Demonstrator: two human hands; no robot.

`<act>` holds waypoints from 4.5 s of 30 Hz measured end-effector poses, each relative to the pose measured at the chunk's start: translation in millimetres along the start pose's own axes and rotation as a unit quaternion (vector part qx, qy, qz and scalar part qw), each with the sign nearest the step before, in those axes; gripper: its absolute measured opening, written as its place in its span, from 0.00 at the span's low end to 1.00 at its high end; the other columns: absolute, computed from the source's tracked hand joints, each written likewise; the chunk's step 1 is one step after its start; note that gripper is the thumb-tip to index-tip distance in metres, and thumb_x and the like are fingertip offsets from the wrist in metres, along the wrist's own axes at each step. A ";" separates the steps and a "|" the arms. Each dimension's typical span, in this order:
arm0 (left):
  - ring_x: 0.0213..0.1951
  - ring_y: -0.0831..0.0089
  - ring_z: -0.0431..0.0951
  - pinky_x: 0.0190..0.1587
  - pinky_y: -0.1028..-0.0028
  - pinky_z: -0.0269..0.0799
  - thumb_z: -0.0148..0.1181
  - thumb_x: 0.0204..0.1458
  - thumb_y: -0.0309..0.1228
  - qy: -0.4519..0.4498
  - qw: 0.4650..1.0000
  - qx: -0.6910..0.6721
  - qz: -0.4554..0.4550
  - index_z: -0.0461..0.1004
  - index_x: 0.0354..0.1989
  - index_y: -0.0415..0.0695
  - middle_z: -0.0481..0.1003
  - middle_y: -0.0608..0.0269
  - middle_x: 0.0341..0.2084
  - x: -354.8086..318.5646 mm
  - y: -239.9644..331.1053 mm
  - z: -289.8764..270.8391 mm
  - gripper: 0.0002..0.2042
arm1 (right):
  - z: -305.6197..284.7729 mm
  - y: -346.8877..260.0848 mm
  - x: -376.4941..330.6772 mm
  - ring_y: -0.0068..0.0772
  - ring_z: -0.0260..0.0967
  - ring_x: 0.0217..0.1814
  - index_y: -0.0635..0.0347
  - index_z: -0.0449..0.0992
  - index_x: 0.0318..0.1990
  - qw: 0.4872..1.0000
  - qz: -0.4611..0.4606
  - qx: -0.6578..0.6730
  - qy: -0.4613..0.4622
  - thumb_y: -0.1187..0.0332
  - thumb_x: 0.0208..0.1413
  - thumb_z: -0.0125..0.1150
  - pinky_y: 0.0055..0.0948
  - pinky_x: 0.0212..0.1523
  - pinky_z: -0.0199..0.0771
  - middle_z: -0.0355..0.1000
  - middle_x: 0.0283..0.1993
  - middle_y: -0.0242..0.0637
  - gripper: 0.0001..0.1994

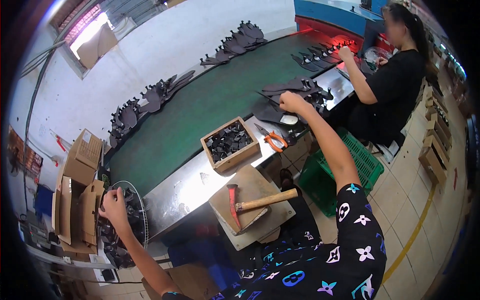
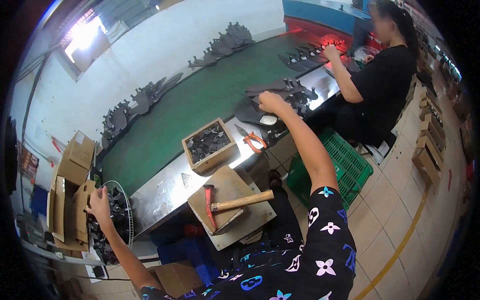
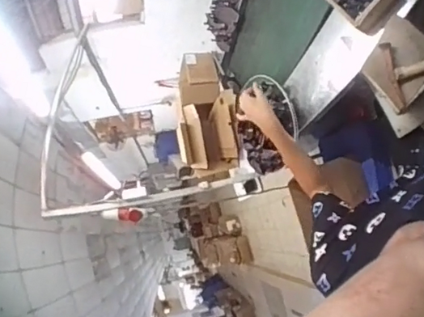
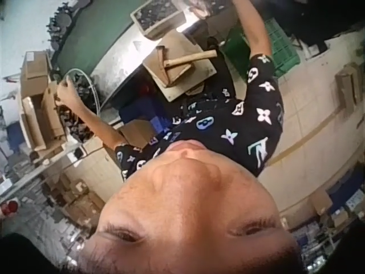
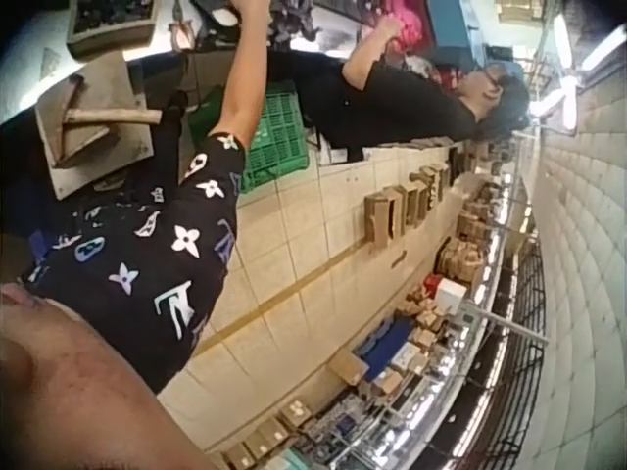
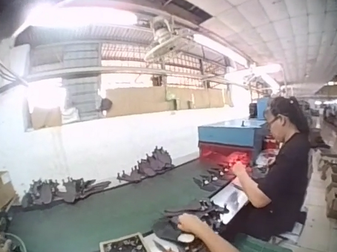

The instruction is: Assembling shoe components by nailing and hammering parts together on a workbench.

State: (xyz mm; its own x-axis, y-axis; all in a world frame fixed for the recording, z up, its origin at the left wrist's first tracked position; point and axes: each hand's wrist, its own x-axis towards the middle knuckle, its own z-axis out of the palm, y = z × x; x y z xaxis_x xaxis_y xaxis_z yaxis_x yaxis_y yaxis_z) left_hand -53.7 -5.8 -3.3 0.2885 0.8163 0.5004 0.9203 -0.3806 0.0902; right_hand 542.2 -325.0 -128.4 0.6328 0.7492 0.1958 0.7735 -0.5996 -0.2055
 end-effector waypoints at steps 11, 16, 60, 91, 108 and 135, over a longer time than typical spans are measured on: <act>0.69 0.62 0.57 0.70 0.55 0.42 0.61 0.55 0.36 0.122 0.913 -0.157 0.357 0.72 0.54 0.42 0.67 0.58 0.60 -62.2 219.4 -33.3 0.19 | -66.3 -156.6 30.0 0.30 0.73 0.39 0.54 0.72 0.32 0.829 -0.307 -0.183 0.430 0.72 0.46 0.58 0.30 0.38 0.68 0.70 0.33 0.32 0.05; 0.72 0.48 0.43 0.69 0.44 0.41 0.69 0.47 0.40 0.022 0.923 -0.210 0.323 0.56 0.66 0.35 0.49 0.47 0.70 -82.9 278.1 33.5 0.40 | -32.5 -176.7 8.6 0.33 0.70 0.57 0.56 0.73 0.38 0.830 -0.300 -0.102 0.459 0.71 0.53 0.56 0.44 0.62 0.58 0.74 0.45 0.34 0.05; 0.29 0.58 0.80 0.36 0.63 0.71 0.67 0.48 0.34 -0.150 0.913 -0.239 0.296 0.84 0.26 0.43 0.79 0.50 0.22 -42.2 284.6 137.9 0.08 | 78.8 -94.5 -431.1 0.21 0.60 0.14 0.64 0.71 0.18 0.710 0.457 0.535 0.016 0.59 0.61 0.61 0.28 0.17 0.55 0.64 0.13 0.30 0.21; 0.37 0.80 0.75 0.39 0.79 0.70 0.63 0.58 0.26 -0.210 0.547 -0.810 -0.026 0.77 0.35 0.35 0.76 0.64 0.32 -232.2 226.1 -52.8 0.06 | -71.9 -239.1 -269.3 0.12 0.67 0.24 0.64 0.78 0.43 0.677 -0.050 0.734 -0.011 0.75 0.53 0.69 0.13 0.22 0.67 0.78 0.50 0.50 0.10; 0.30 0.81 0.74 0.31 0.81 0.67 0.60 0.62 0.34 -0.402 0.314 -0.846 -0.153 0.75 0.35 0.38 0.77 0.65 0.28 -244.3 220.5 -40.9 0.10 | -57.1 -238.3 -267.7 0.13 0.67 0.21 0.69 0.77 0.43 0.689 -0.058 0.722 0.005 0.73 0.55 0.68 0.14 0.17 0.64 0.78 0.49 0.52 0.11; 0.36 0.60 0.80 0.42 0.67 0.74 0.71 0.44 0.27 -0.171 0.768 -0.595 0.163 0.79 0.38 0.37 0.80 0.53 0.33 -203.4 205.2 95.7 0.13 | 9.2 -214.3 -179.7 0.48 0.73 0.42 0.68 0.76 0.42 0.874 -0.246 0.418 -0.037 0.74 0.48 0.65 0.33 0.43 0.72 0.74 0.42 0.45 0.12</act>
State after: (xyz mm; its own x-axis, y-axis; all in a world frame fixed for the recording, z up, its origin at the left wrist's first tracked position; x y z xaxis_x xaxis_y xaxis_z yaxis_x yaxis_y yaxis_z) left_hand 101.7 -208.4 -168.9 0.6924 0.5820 0.4265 -0.0493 -0.5515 0.8327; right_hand 262.4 -328.5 -128.4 0.2029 0.8927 0.4025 0.6350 0.1930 -0.7480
